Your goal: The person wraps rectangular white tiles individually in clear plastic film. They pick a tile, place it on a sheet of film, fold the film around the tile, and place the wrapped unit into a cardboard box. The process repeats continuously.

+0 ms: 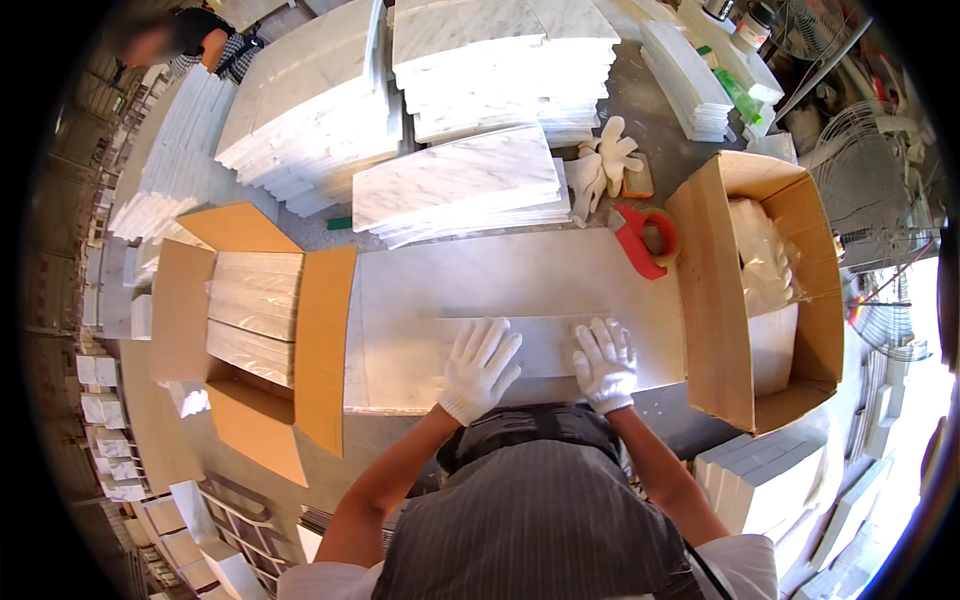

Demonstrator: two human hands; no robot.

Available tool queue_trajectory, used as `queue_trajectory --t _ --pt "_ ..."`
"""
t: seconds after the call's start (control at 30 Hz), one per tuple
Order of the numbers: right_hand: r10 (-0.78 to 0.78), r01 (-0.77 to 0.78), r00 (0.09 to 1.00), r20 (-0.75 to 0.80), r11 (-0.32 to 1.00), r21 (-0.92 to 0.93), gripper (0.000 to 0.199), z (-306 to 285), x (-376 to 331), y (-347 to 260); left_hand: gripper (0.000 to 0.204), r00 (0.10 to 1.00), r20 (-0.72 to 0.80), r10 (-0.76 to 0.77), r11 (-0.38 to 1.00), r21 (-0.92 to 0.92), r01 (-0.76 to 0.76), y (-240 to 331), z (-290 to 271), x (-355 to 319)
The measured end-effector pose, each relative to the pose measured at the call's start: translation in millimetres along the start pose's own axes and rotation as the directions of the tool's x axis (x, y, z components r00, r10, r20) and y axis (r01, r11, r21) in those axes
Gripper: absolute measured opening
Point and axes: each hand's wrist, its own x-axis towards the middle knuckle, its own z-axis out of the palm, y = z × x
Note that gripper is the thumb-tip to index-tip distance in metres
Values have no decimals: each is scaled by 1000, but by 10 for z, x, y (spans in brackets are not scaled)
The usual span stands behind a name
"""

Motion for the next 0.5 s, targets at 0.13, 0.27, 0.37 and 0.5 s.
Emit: queue_trajectory --t 0.13,0.27,0.37,0.5 --pt "-24 25 1000 -3 997 75 37 -29 50 -16 55 988 131 -87 987 142 68 -458 -45 -363" --pt "1 0 999 -34 999 41 37 38 -38 40 55 925 -66 -375 903 199 380 -593 -106 -311" --pt "18 -19 1000 17 999 49 38 23 -36 -17 68 974 -91 -207 941 254 224 -380 -343 149" --pt "-11 10 999 40 999 43 37 23 26 3 79 993 -104 57 976 215 -34 -509 -571 1127"
